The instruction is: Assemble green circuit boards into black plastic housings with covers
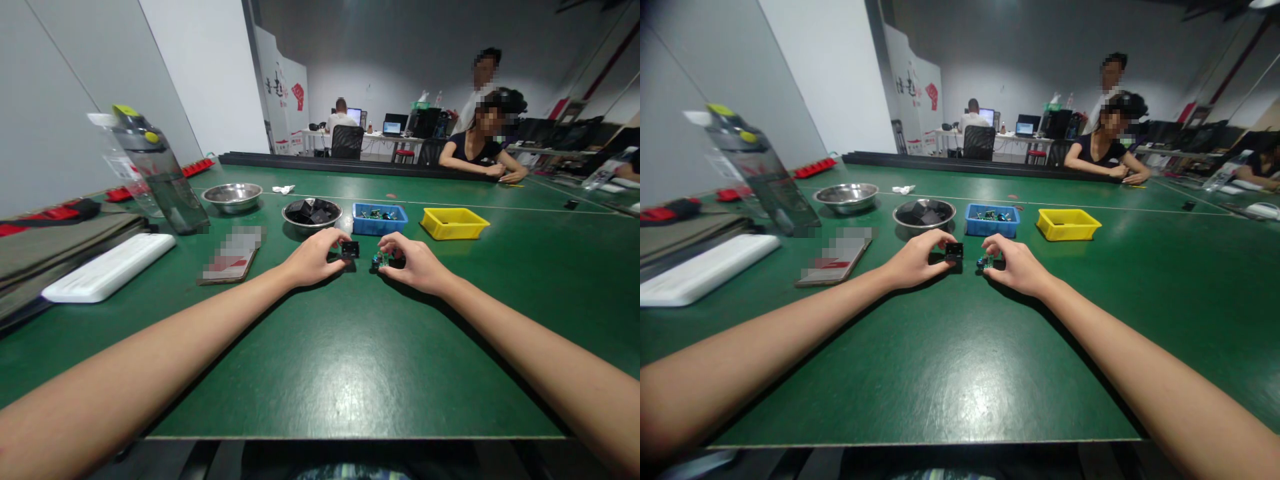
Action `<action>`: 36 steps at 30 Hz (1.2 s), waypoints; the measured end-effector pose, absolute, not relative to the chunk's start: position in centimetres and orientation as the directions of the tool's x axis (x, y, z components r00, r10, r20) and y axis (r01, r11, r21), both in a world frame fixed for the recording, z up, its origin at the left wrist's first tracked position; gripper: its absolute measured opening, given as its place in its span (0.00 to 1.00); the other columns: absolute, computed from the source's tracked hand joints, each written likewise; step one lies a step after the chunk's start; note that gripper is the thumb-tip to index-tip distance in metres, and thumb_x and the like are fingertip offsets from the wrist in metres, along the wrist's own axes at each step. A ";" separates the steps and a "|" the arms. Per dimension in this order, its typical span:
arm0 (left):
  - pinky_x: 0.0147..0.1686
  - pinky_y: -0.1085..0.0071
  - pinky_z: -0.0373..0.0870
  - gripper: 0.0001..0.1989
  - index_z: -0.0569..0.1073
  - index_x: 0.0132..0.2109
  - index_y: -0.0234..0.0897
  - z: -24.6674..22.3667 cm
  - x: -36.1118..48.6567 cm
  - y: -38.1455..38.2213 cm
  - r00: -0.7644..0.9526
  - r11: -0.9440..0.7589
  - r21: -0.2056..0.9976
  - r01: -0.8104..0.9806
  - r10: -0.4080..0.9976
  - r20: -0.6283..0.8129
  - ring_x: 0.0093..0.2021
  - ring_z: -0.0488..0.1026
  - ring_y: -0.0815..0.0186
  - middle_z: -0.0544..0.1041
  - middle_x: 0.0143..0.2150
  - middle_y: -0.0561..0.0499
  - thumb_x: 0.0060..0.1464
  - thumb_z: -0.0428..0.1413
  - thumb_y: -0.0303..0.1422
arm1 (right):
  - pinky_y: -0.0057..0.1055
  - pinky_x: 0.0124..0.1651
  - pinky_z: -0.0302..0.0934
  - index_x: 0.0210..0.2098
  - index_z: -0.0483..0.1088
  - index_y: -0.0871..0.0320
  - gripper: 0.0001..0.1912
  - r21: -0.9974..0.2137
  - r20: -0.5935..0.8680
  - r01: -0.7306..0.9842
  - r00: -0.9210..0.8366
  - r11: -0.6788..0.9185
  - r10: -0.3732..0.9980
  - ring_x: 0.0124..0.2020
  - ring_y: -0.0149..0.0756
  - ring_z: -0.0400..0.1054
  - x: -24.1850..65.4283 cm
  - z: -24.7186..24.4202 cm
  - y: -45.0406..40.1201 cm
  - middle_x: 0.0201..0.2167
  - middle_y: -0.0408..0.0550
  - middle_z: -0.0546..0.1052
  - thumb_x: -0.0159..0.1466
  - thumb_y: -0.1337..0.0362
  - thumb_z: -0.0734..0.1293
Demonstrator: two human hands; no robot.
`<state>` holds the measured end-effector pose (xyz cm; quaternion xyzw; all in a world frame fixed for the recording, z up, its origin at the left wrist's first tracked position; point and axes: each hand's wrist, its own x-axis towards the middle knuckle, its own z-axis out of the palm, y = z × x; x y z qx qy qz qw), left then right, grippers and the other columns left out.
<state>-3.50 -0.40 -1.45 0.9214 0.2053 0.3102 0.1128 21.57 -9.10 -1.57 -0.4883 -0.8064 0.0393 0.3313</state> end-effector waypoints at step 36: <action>0.46 0.62 0.73 0.15 0.71 0.49 0.36 -1.5 -3.5 -0.3 0.741 -0.892 0.309 0.329 0.447 0.501 0.44 0.75 0.60 0.77 0.46 0.45 0.55 0.59 0.34 | 0.33 0.41 0.67 0.31 0.72 0.56 0.05 -0.369 0.415 0.739 -0.412 0.564 0.811 0.37 0.39 0.77 21.6 -1.6 -9.0 0.35 0.47 0.82 0.61 0.64 0.72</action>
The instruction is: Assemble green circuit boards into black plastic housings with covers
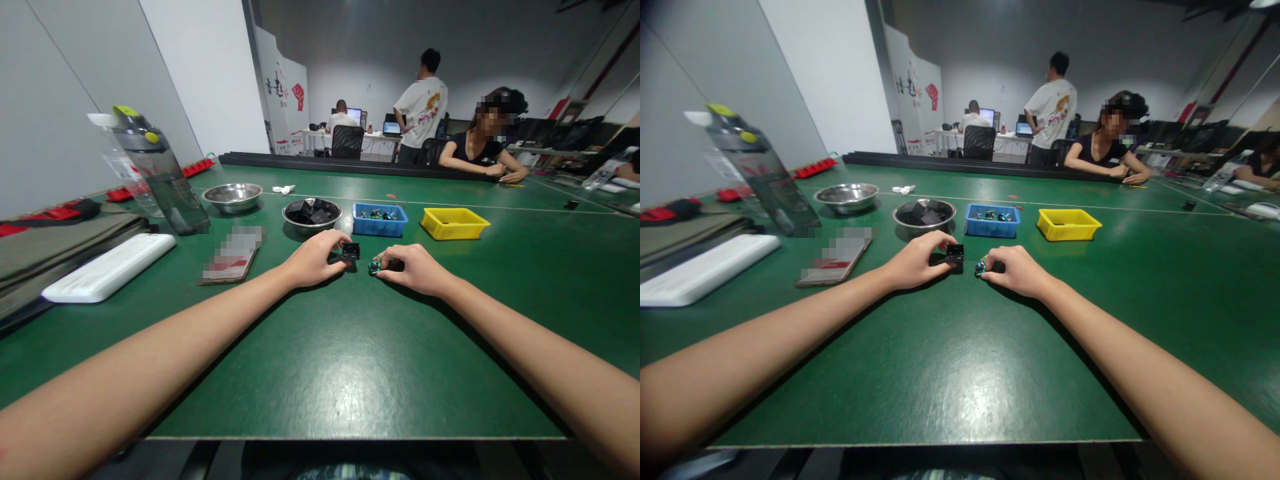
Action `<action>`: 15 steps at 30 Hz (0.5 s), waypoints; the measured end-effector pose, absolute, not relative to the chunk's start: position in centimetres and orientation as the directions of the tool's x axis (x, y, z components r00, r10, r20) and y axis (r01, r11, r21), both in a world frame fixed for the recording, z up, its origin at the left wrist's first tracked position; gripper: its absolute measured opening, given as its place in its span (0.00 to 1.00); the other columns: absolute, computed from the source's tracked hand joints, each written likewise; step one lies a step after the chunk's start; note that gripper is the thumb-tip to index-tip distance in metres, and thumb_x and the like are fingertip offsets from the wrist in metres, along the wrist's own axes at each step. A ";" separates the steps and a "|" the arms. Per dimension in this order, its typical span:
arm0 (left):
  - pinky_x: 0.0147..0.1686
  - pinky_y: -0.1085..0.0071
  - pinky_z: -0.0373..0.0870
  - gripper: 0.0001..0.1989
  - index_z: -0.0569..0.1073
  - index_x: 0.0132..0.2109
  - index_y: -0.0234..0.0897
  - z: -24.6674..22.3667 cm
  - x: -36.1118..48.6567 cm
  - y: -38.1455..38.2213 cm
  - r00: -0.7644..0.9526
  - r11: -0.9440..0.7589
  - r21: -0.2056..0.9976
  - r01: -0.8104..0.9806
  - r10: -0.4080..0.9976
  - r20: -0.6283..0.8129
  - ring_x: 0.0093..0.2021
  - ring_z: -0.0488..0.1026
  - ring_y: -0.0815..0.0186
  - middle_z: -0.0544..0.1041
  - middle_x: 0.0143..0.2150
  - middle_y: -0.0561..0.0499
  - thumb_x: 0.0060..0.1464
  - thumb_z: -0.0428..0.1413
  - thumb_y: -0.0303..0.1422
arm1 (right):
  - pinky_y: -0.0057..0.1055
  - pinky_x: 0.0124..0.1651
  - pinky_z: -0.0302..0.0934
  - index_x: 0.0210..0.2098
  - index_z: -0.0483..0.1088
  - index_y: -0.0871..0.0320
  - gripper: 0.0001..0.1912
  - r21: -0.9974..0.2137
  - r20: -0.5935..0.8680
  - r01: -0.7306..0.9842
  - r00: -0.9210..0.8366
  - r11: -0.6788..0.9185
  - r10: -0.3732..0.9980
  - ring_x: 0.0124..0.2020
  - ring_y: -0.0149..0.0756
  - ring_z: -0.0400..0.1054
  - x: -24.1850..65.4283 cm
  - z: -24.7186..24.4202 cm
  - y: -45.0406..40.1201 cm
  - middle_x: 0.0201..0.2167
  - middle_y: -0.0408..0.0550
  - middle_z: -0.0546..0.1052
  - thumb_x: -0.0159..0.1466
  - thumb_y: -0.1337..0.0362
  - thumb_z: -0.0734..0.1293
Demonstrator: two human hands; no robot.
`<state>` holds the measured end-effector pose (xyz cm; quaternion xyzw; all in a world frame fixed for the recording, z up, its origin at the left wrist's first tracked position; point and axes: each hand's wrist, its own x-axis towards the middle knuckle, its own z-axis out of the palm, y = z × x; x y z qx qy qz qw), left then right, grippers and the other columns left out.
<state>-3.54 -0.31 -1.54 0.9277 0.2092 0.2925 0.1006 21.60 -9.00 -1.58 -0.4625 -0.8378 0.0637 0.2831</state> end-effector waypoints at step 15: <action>0.46 0.62 0.73 0.15 0.70 0.49 0.36 -1.7 -3.5 -0.3 0.745 -0.896 0.305 0.323 0.439 0.502 0.44 0.75 0.60 0.77 0.45 0.45 0.55 0.59 0.33 | 0.30 0.38 0.64 0.31 0.71 0.57 0.07 -0.366 0.429 0.758 -0.378 0.541 0.820 0.34 0.36 0.75 21.5 -1.4 -9.0 0.33 0.47 0.81 0.63 0.62 0.71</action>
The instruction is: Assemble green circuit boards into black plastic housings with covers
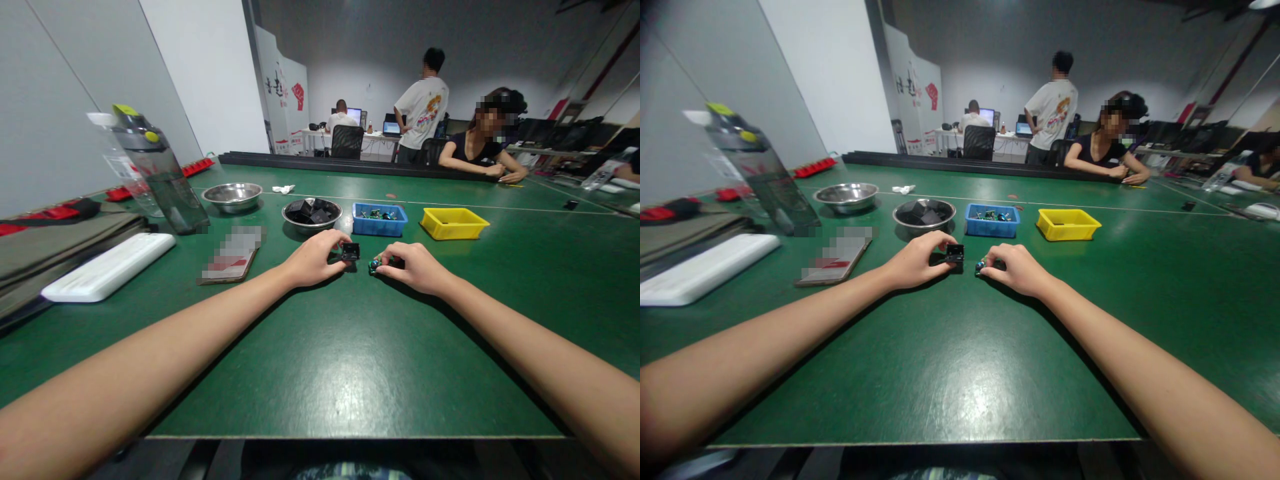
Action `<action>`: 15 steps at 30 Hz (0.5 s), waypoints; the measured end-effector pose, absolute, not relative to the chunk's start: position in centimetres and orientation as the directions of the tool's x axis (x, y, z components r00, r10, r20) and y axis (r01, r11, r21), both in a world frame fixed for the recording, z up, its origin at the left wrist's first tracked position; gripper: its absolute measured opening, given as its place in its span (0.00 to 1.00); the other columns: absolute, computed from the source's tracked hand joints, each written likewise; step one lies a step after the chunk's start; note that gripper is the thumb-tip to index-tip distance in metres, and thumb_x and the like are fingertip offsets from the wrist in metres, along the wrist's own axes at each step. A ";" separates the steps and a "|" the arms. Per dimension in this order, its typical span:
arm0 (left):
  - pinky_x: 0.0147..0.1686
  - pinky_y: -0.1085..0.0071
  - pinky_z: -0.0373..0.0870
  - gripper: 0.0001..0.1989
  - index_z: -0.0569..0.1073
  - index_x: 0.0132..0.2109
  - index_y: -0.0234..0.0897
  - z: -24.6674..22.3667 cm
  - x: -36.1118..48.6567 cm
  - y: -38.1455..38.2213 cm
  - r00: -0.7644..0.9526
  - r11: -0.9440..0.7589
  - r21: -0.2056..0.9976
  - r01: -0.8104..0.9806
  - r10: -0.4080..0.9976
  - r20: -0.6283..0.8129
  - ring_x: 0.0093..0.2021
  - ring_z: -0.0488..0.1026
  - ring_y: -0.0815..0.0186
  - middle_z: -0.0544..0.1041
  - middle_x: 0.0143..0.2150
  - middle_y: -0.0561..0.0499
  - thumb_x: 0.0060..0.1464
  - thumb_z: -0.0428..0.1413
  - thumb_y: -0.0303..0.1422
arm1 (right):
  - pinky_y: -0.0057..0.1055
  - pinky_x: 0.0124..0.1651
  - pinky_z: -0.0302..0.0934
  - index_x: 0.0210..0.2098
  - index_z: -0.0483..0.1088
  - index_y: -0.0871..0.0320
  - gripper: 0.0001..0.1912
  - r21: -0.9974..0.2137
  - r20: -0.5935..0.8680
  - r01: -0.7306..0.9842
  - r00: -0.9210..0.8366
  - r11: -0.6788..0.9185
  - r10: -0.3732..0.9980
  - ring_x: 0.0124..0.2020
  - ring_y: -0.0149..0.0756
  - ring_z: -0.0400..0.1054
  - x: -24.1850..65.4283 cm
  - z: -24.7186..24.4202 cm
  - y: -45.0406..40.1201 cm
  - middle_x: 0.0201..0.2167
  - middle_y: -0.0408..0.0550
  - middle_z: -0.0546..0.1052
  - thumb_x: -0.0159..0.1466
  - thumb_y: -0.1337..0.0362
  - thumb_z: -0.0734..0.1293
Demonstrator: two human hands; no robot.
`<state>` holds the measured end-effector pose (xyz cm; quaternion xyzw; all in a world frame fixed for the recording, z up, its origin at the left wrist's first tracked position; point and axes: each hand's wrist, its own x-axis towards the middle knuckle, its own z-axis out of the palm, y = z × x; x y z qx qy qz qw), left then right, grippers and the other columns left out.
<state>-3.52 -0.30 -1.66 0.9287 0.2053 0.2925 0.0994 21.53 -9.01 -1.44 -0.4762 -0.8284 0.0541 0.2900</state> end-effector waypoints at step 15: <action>0.45 0.63 0.73 0.15 0.71 0.49 0.35 -1.6 -3.5 -0.2 0.748 -0.902 0.296 0.314 0.427 0.508 0.43 0.75 0.60 0.77 0.45 0.45 0.56 0.59 0.33 | 0.30 0.37 0.67 0.44 0.77 0.59 0.13 -0.381 0.455 0.709 -0.415 0.593 0.788 0.34 0.34 0.73 21.6 -1.4 -9.0 0.38 0.50 0.81 0.59 0.71 0.70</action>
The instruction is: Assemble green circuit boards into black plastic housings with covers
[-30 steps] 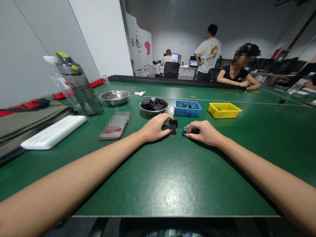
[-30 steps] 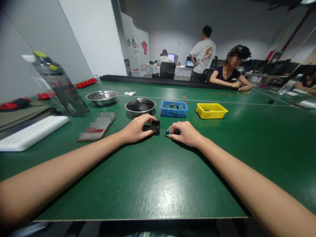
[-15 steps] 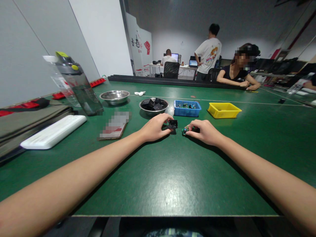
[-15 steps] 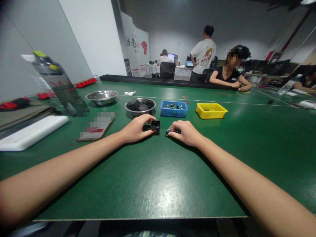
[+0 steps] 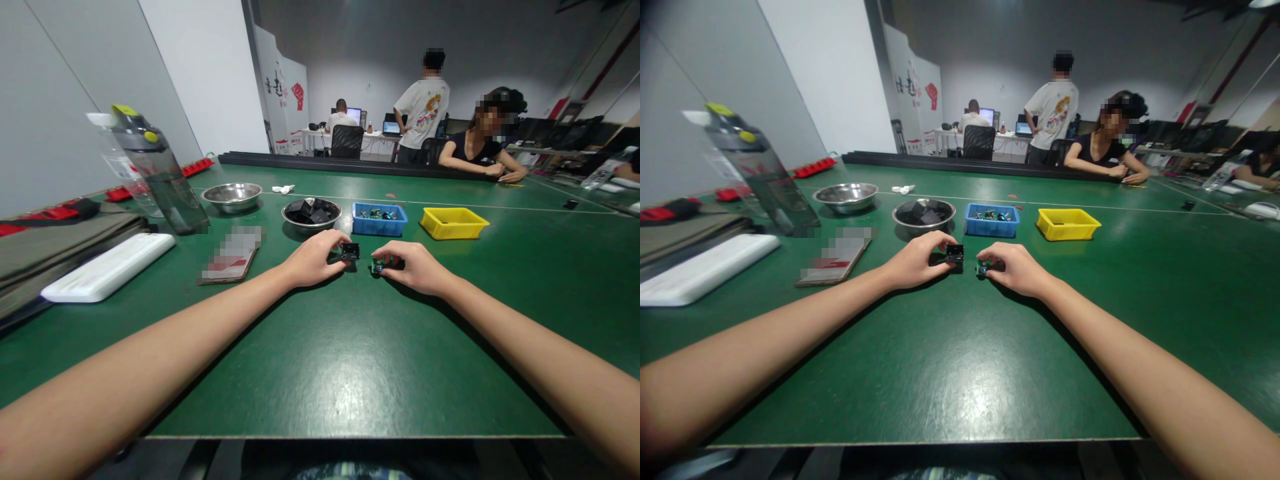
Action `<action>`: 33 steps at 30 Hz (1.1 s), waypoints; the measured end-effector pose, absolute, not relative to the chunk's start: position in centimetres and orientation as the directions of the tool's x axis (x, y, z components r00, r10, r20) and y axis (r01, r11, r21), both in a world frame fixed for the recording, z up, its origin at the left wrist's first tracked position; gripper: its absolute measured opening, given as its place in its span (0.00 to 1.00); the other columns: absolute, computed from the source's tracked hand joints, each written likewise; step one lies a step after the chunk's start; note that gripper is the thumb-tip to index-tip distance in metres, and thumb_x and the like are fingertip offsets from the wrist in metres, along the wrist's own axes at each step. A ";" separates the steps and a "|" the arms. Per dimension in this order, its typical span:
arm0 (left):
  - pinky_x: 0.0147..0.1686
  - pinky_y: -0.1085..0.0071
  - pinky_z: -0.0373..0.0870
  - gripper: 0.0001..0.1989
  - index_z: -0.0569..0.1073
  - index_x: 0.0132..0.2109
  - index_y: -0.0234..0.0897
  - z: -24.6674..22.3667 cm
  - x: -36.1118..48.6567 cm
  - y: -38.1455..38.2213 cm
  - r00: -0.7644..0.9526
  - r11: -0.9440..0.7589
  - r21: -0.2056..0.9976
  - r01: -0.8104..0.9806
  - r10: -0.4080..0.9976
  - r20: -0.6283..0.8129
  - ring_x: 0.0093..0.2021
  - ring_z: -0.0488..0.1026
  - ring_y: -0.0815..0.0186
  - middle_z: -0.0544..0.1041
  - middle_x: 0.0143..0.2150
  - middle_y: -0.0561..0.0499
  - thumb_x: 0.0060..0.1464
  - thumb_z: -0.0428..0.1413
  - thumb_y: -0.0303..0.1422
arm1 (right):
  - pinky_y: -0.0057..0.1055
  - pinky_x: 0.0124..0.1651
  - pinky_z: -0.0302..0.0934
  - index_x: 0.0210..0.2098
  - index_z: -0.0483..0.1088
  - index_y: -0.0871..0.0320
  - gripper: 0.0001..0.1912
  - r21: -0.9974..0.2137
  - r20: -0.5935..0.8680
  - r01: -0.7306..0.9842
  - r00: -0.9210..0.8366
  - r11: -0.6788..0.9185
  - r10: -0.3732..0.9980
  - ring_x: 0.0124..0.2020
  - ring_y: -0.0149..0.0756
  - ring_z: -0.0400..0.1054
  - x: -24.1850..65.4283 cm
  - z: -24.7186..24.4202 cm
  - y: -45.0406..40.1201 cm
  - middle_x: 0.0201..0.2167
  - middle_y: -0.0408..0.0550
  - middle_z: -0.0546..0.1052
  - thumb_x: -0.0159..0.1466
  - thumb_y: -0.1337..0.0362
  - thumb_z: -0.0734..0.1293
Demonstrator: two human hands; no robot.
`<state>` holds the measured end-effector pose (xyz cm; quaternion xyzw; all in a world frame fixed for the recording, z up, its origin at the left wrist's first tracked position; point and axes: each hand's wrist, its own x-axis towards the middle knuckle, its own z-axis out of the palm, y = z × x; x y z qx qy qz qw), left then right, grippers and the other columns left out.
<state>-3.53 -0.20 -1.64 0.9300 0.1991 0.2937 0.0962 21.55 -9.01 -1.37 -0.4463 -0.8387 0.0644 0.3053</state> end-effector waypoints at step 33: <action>0.44 0.63 0.72 0.14 0.70 0.49 0.36 -1.5 -3.5 -0.4 0.752 -0.898 0.298 0.324 0.436 0.495 0.43 0.75 0.60 0.77 0.44 0.45 0.56 0.58 0.34 | 0.28 0.35 0.62 0.26 0.71 0.58 0.06 -0.435 0.533 0.638 -0.385 0.635 0.753 0.30 0.32 0.70 21.5 -1.5 -9.2 0.28 0.45 0.76 0.57 0.73 0.66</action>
